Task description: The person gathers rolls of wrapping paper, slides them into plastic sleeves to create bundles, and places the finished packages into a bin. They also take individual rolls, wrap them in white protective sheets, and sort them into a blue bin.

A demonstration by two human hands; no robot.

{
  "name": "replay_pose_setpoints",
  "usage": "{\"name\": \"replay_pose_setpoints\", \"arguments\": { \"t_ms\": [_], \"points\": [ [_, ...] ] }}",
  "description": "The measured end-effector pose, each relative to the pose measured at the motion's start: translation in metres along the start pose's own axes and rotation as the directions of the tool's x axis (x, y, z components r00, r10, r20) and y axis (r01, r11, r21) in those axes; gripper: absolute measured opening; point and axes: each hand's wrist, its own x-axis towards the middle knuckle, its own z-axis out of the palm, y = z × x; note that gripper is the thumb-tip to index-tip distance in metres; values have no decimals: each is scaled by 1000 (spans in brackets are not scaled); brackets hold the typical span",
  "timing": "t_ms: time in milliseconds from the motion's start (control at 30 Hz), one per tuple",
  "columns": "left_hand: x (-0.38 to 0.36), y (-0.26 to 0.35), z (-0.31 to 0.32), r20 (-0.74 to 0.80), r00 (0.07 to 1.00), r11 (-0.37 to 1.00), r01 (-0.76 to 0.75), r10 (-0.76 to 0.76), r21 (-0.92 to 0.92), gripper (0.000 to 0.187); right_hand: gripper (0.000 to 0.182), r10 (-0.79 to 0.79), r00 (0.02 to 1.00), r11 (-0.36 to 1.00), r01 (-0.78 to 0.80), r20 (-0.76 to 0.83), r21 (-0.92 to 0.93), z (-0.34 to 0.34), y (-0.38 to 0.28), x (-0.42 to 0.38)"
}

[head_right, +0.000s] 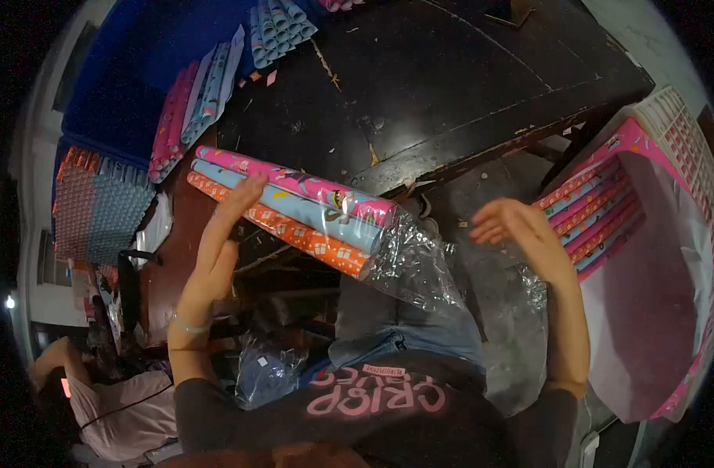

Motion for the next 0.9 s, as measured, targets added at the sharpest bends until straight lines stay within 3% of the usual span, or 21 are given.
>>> {"name": "replay_pose_setpoints", "arguments": {
  "t_ms": [67,100,133,167,200,233,300,333,400,433,500,567,600,633,700,767,800,833,900],
  "points": [
    [-35,5,11,170,982,864,160,-87,-478,56,31,92,933,886,82,347,-457,18,-17,15],
    [-47,13,26,207,963,699,269,-173,-663,61,31,89,931,890,85,354,-447,28,-24,15],
    [-55,20,45,259,934,483,350,-246,-803,65,38,18,933,825,190,360,-532,37,-32,14],
    [-62,23,63,275,917,324,364,-290,-873,66,46,-55,926,740,289,373,-608,44,-37,13],
    [-68,23,81,297,896,155,362,-329,-919,67,67,-17,942,632,270,335,-726,49,-36,10],
    [-71,21,97,292,894,-15,306,-339,-952,64,67,-21,940,638,274,340,-719,56,-28,7],
    [-75,12,130,260,863,-314,126,-432,-941,63,50,-243,956,563,279,166,-778,68,-8,2],
    [-70,6,141,262,865,-399,79,-428,-913,62,50,-241,956,565,279,168,-777,65,-3,1],
    [-47,14,149,277,841,-467,33,-464,-883,62,26,-600,759,316,516,254,-796,57,1,0],
    [-34,18,151,295,819,-530,-14,-493,-848,61,11,-619,776,391,438,121,-809,58,-5,-9],
    [-18,21,156,273,823,-559,-64,-499,-827,56,16,-565,825,513,332,-20,-792,39,-8,-29],
    [-9,22,161,209,785,-446,-94,-583,-890,61,16,-539,819,705,313,-196,-636,14,0,-41],
    [-4,23,161,174,795,-443,-130,-582,-887,53,15,-521,804,779,311,-286,-544,2,3,-42],
    [0,22,163,183,765,-441,-145,-618,-885,51,15,-488,814,806,280,-317,-522,-8,-2,-42],
    [8,23,162,184,750,-468,-184,-635,-864,41,16,-486,861,749,321,-152,-579,-7,-15,-15],
    [11,16,167,187,711,-456,-208,-678,-865,35,32,-175,979,843,205,107,-497,2,-30,19],
    [13,18,167,180,701,-433,-200,-690,-879,30,40,-4,963,875,133,269,-465,2,-31,37],
    [11,16,168,158,714,-413,-198,-682,-889,29,56,168,925,890,6,341,-456,8,-28,53],
    [9,24,166,157,714,-387,-171,-683,-906,28,62,426,798,860,-212,426,-463,24,-26,75]
  ]
}}
